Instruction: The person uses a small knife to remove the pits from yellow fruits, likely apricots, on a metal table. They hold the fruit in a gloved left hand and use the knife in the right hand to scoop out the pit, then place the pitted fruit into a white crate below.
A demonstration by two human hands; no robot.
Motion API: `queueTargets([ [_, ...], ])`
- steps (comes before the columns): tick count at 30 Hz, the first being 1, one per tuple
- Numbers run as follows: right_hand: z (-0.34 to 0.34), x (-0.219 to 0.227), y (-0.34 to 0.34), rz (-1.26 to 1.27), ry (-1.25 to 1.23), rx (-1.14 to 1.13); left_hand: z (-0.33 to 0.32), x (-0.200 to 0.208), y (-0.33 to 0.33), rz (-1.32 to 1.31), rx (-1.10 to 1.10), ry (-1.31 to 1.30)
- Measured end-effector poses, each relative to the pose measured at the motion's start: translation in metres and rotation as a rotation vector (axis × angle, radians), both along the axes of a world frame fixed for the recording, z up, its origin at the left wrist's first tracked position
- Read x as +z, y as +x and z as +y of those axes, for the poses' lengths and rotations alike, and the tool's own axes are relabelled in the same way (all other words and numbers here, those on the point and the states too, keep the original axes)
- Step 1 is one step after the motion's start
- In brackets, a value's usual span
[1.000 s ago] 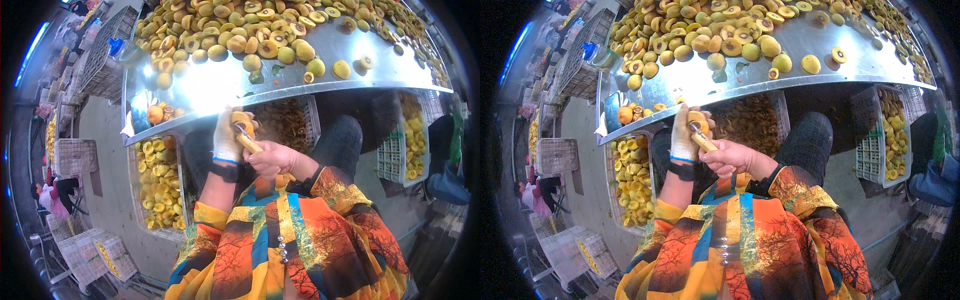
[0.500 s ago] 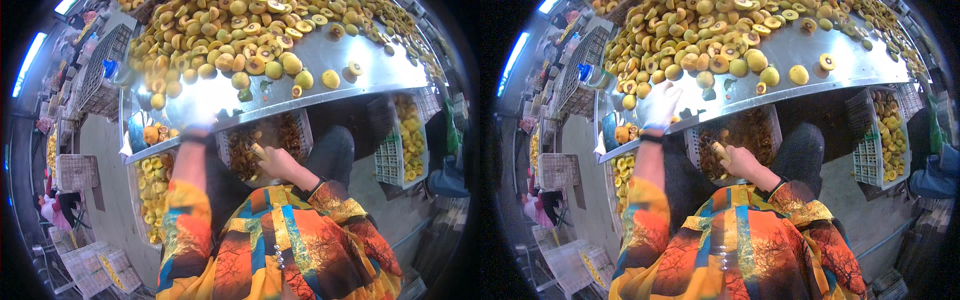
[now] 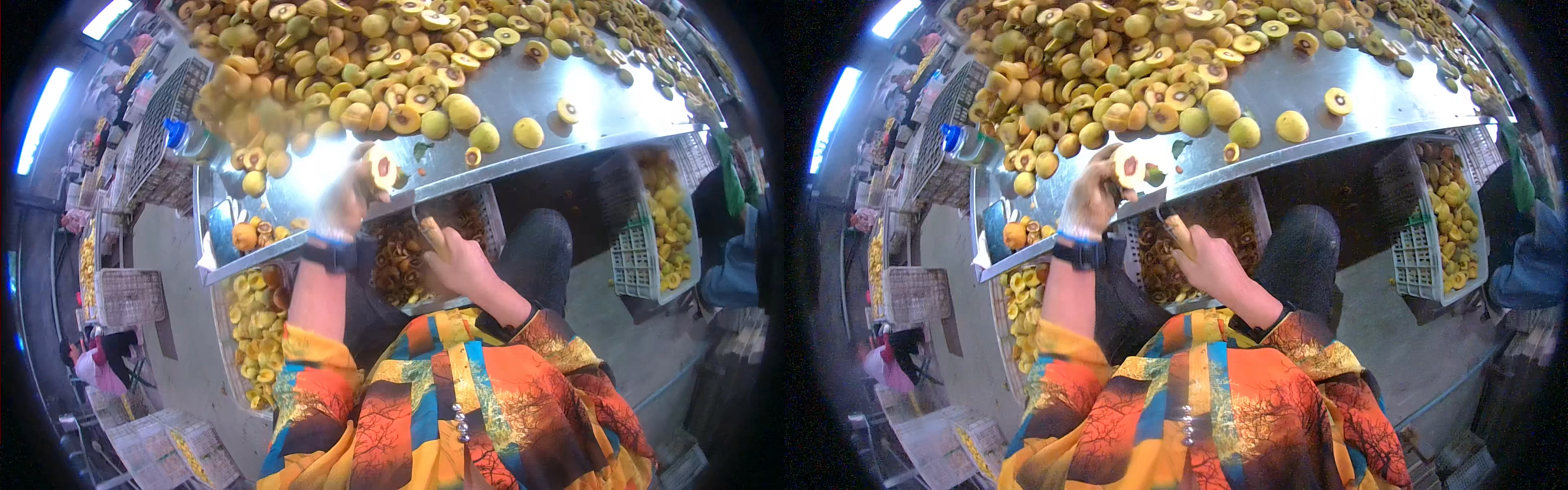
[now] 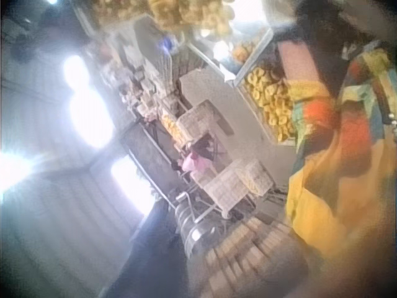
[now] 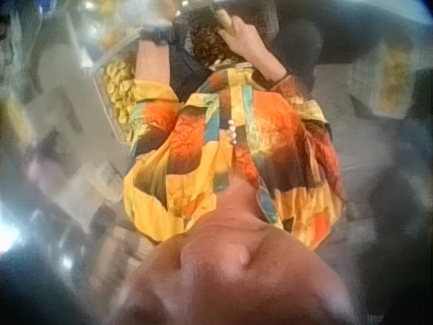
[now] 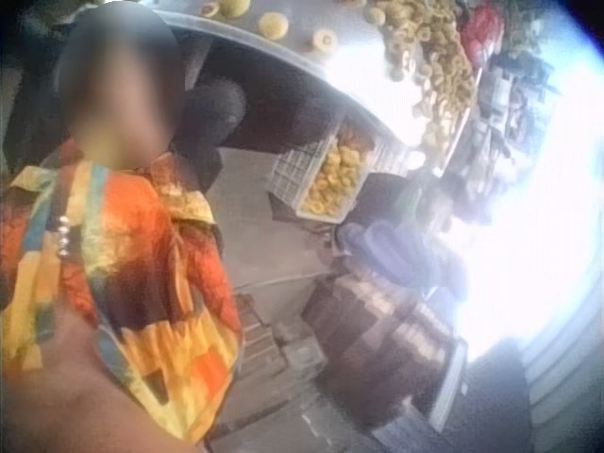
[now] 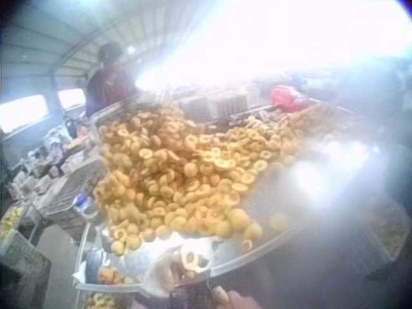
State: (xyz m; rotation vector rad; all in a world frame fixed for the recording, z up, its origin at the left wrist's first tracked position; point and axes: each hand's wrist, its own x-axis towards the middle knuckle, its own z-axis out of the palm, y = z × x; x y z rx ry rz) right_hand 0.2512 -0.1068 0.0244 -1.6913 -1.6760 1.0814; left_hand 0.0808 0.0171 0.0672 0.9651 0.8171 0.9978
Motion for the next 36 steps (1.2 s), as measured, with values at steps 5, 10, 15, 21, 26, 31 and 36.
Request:
queueTargets([
  [5,0.002,0.017,-0.028,0.024,-0.021,0.058,-0.049,-0.032,-0.006,-0.189,0.264,-0.223],
  [10,-0.005,0.015,-0.035,-0.016,-0.037,0.047,-0.072,-0.029,0.011,-0.183,0.351,-0.181],
  [15,-0.012,0.021,-0.038,-0.04,-0.024,-0.014,-0.08,-0.02,0.025,-0.076,0.406,-0.053],
  [21,-0.017,0.023,-0.041,-0.019,0.042,-0.03,-0.089,-0.018,0.034,-0.13,0.442,-0.046],
  [26,-0.021,0.029,-0.045,-0.054,-0.012,0.014,-0.089,-0.016,0.034,-0.09,0.467,-0.022],
  [31,-0.021,0.034,-0.042,-0.039,-0.081,0.091,-0.084,-0.01,0.013,-0.028,0.241,-0.191],
  [36,-0.018,0.043,-0.043,0.151,-0.184,0.098,-0.083,-0.006,0.009,-0.088,0.323,-0.22],
])
